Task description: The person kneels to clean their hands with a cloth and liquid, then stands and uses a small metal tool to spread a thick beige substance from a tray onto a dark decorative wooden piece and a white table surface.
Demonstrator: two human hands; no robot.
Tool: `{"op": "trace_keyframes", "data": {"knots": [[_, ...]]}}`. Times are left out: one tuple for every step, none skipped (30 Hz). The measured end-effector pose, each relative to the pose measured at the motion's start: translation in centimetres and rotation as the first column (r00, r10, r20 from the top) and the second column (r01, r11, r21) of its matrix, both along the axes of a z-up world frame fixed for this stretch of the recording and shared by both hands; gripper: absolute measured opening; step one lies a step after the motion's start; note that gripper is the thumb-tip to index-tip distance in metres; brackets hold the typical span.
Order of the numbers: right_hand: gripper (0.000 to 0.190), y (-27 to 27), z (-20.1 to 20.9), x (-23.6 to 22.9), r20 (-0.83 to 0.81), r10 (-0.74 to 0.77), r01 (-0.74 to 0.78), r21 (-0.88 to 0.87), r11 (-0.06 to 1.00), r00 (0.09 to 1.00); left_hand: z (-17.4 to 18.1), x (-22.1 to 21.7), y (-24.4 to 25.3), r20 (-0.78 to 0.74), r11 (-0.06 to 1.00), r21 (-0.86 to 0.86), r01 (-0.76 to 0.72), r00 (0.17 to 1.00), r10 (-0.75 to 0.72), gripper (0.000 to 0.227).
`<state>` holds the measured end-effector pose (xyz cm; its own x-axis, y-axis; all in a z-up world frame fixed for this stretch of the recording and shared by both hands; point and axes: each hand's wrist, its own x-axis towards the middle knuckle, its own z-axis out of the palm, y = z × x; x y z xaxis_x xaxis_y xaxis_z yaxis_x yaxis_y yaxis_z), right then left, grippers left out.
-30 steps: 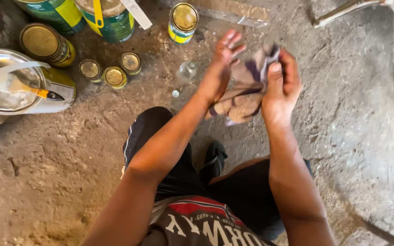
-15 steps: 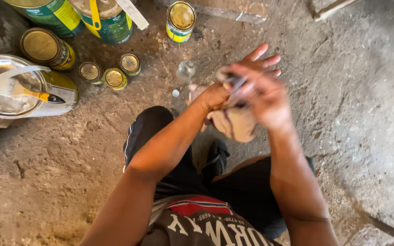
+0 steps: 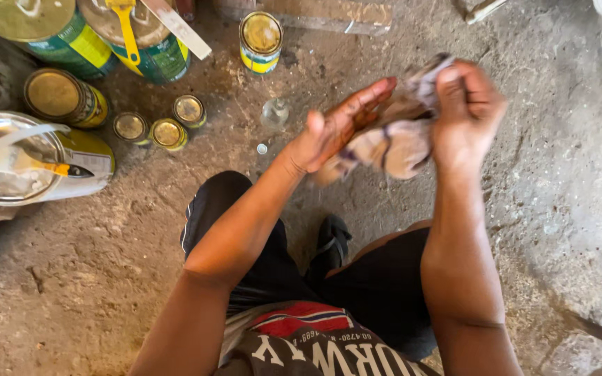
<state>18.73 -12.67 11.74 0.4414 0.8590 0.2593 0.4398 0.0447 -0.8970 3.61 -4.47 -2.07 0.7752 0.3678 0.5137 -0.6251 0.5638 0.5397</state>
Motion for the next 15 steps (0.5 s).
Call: {"op": "trace_keyframes", "data": {"knots": [[0.008,0.2,0.3,0.1,-0.033,0.183,-0.179,0.104,0.978,0.982,-0.3,0.3,0.3,-0.007,0.999,-0.038,0.003,1.000,-0.003,0.111],[0.007,0.6,0.0,-0.3,-0.048,0.363,-0.346,0.211,0.914,0.931,-0.7,0.9,-0.1,-0.058,0.989,-0.141,-0.036,0.998,0.028,0.109],[0.013,0.7,-1.8,-2.4,0.526,0.172,-0.268,0.111,0.957,0.833,-1.1,1.5,-1.0,-0.117,0.967,-0.245,-0.069,0.992,0.041,0.107],[0.019,0.8,-3.5,-4.2,0.917,-0.007,-0.143,0.070,0.987,0.400,-1.7,2.2,-1.8,-0.177,0.933,-0.344,-0.106,0.983,0.046,0.105],[0.015,1.1,-4.5,-4.7,0.852,0.038,-0.054,-0.011,0.998,0.522,-2.2,2.5,-2.2,-0.154,0.890,-0.448,-0.083,0.988,0.015,0.102],[0.015,1.5,-5.6,-5.0,0.768,0.066,0.023,-0.104,0.994,0.637,-2.7,2.8,-2.3,-0.127,0.835,-0.547,-0.060,0.992,-0.012,0.100],[0.014,2.1,-6.3,-4.6,0.781,0.036,0.044,-0.081,0.996,0.624,-3.0,3.2,-2.0,-0.093,0.774,-0.632,-0.036,0.995,-0.029,0.097],[0.012,2.5,-6.8,-4.1,0.792,0.006,0.065,-0.058,0.996,0.610,-3.0,3.3,-2.0,-0.143,0.820,-0.570,-0.057,0.989,-0.030,0.097],[0.012,2.9,-7.0,-3.4,0.805,-0.015,0.080,-0.040,0.996,0.593,-2.7,3.6,-2.1,-0.188,0.857,-0.510,-0.077,0.982,-0.023,0.097],[0.013,3.4,-7.0,-2.6,0.618,-0.065,0.140,-0.073,0.987,0.783,-2.4,3.7,-2.2,-0.233,0.890,-0.446,-0.095,0.972,-0.013,0.098],[0.015,3.8,-7.0,-1.7,0.387,-0.129,0.191,-0.128,0.973,0.913,-2.2,3.4,-2.5,-0.193,0.926,-0.368,-0.081,0.981,0.009,0.100],[0.017,4.1,-6.9,-1.1,0.129,-0.201,0.224,-0.195,0.955,0.971,-2.0,2.8,-2.9,-0.150,0.956,-0.285,-0.069,0.988,0.027,0.102],[0.013,3.8,-5.6,0.7,0.301,-0.248,0.271,-0.037,0.962,0.921,-1.6,2.6,-2.6,-0.105,0.980,-0.189,-0.064,0.994,0.044,0.105],[0.011,3.4,-4.3,2.0,0.455,-0.308,0.282,0.126,0.951,0.836,-1.3,2.6,-2.2,-0.137,0.985,-0.135,-0.107,0.987,0.089,0.106],[0.010,3.4,-4.0,2.0,0.323,-0.233,0.182,0.180,0.967,0.917,-1.4,2.7,-2.0,-0.167,0.983,-0.092,-0.160,0.975,0.143,0.108]]}}
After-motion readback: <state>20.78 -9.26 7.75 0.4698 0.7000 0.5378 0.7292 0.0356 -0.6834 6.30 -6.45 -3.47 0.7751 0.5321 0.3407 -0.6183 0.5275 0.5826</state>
